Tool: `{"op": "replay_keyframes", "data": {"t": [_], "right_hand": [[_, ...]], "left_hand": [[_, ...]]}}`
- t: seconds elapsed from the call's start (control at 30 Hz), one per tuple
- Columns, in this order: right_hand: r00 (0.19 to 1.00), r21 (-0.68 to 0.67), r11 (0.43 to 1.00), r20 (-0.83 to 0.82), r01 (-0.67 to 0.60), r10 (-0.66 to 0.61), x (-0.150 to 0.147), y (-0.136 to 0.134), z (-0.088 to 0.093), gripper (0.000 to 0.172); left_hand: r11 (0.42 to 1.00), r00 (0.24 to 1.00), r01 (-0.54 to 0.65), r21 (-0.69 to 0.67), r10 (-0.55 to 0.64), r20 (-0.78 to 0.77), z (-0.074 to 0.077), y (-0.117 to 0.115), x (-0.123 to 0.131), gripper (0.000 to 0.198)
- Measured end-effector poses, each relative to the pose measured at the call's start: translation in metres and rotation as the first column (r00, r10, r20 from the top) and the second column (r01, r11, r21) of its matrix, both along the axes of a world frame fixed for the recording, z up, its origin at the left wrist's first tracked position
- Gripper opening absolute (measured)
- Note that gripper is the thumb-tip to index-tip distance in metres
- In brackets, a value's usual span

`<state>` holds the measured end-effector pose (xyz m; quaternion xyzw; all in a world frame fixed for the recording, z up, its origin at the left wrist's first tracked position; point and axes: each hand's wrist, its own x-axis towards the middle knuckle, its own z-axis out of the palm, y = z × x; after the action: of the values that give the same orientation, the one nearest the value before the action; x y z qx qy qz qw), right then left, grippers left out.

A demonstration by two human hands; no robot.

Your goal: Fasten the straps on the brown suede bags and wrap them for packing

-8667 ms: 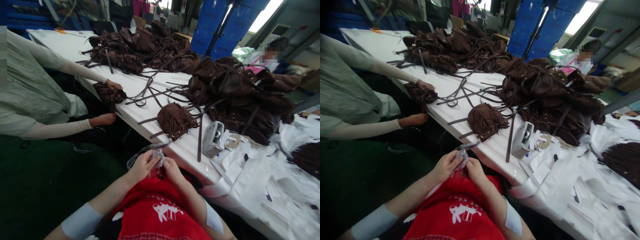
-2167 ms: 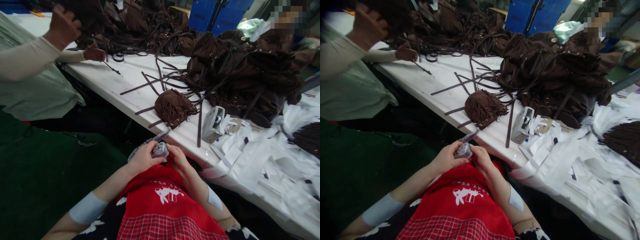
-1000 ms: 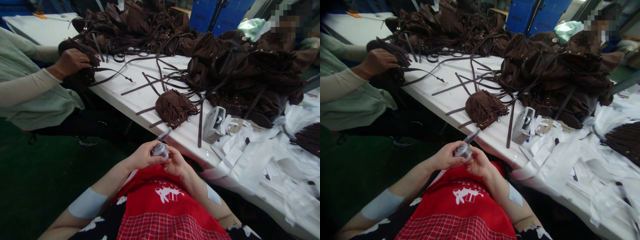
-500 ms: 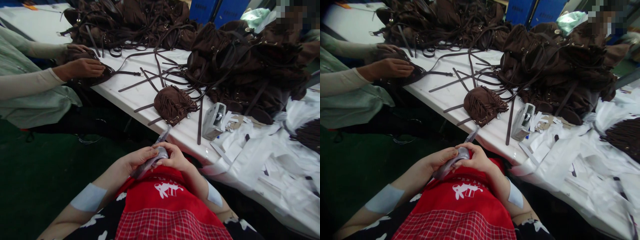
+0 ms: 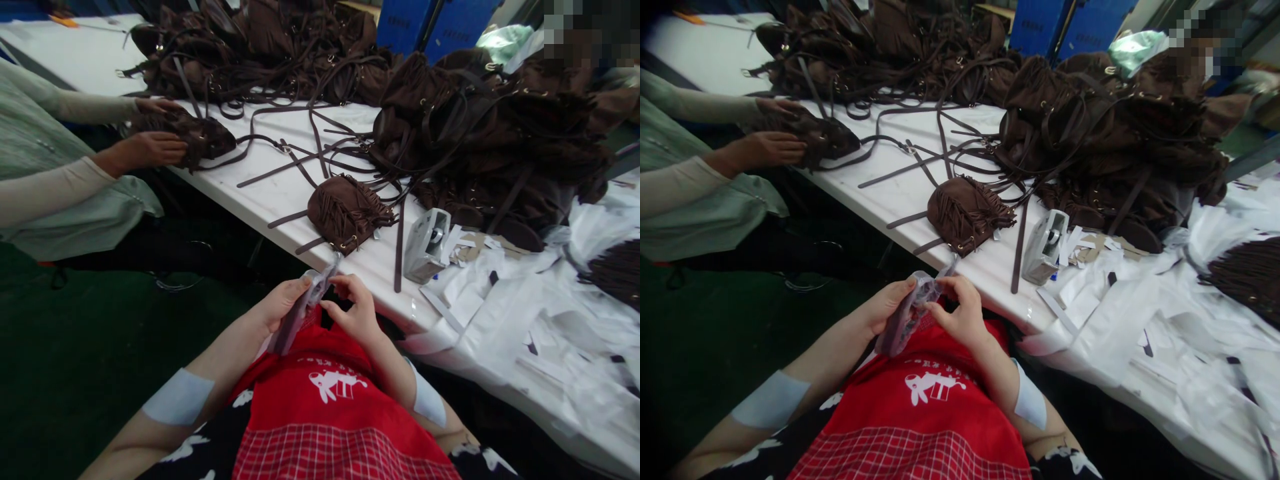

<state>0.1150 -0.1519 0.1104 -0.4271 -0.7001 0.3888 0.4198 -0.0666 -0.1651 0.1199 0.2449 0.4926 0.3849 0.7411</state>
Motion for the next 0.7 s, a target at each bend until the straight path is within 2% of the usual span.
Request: {"op": "replay_keyframes", "data": {"t": [0.03, 0.1, 0.17, 0.2, 0.33, 0.47, 0.5, 0.57, 0.63, 0.7], "right_hand": [[0.997, 0.038, 0.999, 0.071, -0.018, 0.015, -0.001, -0.002, 0.003, 0.038], [0.976, 0.082, 0.989, 0.191, -0.122, 0.104, -0.004, -0.005, 0.006, 0.039], [0.953, 0.097, 0.976, 0.253, -0.194, 0.164, -0.009, -0.007, 0.006, 0.04], [0.95, 0.09, 0.975, 0.258, -0.203, 0.174, -0.011, -0.007, 0.004, 0.035], [0.972, 0.026, 0.986, 0.175, -0.165, 0.158, -0.017, -0.009, -0.003, 0.01], [0.991, 0.008, 0.993, 0.056, -0.12, 0.12, -0.013, -0.01, -0.007, 0.009], [0.997, -0.027, 0.996, -0.006, -0.083, 0.083, -0.011, -0.009, -0.008, 0.009], [0.98, -0.203, 0.979, -0.196, -0.017, -0.024, -0.008, -0.006, -0.011, 0.013], [0.895, -0.458, 0.888, -0.41, -0.033, -0.178, -0.005, -0.001, -0.014, 0.021], [0.77, -0.644, 0.751, -0.55, -0.146, -0.323, -0.002, 0.005, -0.016, 0.03]], "left_hand": [[1.0, 1.0, -0.02, -0.004, 0.02, 0.01, -0.002, 0.003, 0.0, 0.056], [0.999, 0.999, -0.047, 0.001, 0.047, 0.001, -0.003, 0.005, 0.004, 0.055], [0.998, 0.998, -0.062, 0.02, 0.063, -0.025, -0.002, 0.004, 0.01, 0.053], [0.998, 0.997, -0.064, 0.024, 0.065, -0.03, -0.002, 0.003, 0.013, 0.052], [1.0, 1.0, -0.001, 0.022, 0.002, -0.024, 0.0, 0.002, 0.019, 0.053], [0.983, 0.98, 0.136, 0.122, -0.115, -0.164, 0.003, 0.005, 0.015, 0.058], [0.968, 0.963, 0.189, 0.165, -0.15, -0.222, 0.004, 0.005, 0.015, 0.059], [0.91, 0.896, 0.308, 0.276, -0.18, -0.406, 0.006, 0.003, 0.016, 0.063], [0.833, 0.778, 0.403, 0.379, -0.093, -0.622, 0.008, -0.001, 0.021, 0.069], [0.771, 0.637, 0.46, 0.44, 0.058, -0.769, 0.008, -0.006, 0.025, 0.073]]}}
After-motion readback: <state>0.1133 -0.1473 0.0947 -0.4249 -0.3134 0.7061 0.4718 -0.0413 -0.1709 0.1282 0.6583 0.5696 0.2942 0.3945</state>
